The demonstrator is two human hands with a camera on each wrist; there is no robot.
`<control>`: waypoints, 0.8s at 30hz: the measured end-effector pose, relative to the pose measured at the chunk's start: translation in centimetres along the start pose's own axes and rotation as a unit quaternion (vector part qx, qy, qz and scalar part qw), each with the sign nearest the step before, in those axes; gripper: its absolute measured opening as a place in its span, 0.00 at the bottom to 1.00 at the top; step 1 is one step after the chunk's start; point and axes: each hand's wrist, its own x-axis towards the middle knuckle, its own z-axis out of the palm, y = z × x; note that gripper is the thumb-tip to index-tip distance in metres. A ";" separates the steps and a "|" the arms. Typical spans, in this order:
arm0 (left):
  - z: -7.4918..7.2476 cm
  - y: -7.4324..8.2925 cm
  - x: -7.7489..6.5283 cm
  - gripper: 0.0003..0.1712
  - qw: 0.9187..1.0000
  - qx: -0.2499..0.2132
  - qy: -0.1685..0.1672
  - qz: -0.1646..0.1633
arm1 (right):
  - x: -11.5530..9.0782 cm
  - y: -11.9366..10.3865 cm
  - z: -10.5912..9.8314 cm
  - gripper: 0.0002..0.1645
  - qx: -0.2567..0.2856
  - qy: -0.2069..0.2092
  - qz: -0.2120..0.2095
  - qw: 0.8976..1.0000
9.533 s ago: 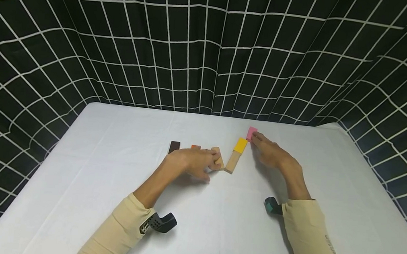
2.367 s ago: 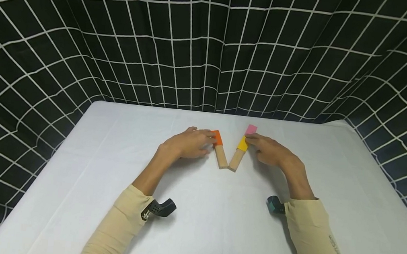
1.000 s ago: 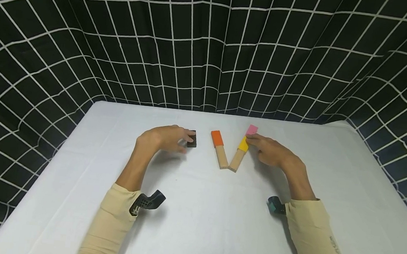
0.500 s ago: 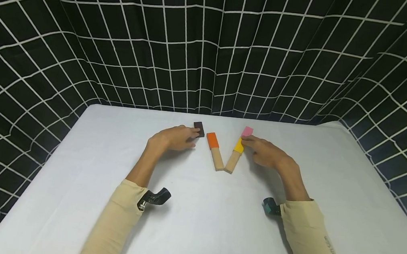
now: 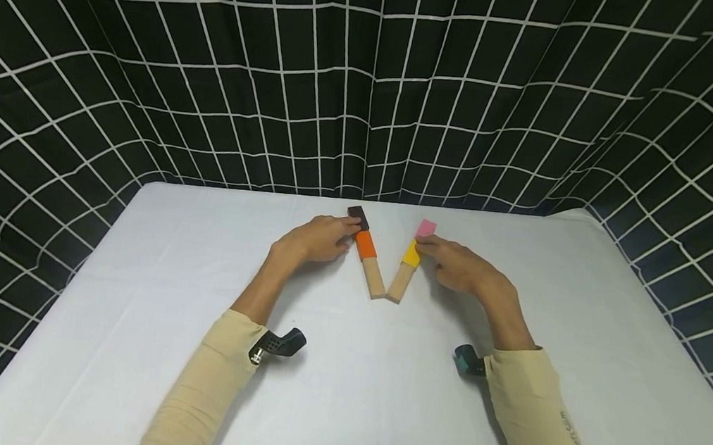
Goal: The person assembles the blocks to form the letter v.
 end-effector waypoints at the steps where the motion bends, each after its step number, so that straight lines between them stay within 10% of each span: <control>1: 0.0 0.1 0.0 0.28 1.000 0.000 0.001 -0.002 | 0.0 0.0 0.0 0.35 -0.001 0.000 0.001 1.000; 24: 0.1 0.0 0.0 0.25 0.999 -0.021 0.032 0.008 | 0.0 0.1 -0.1 0.35 -0.005 0.006 -0.022 1.000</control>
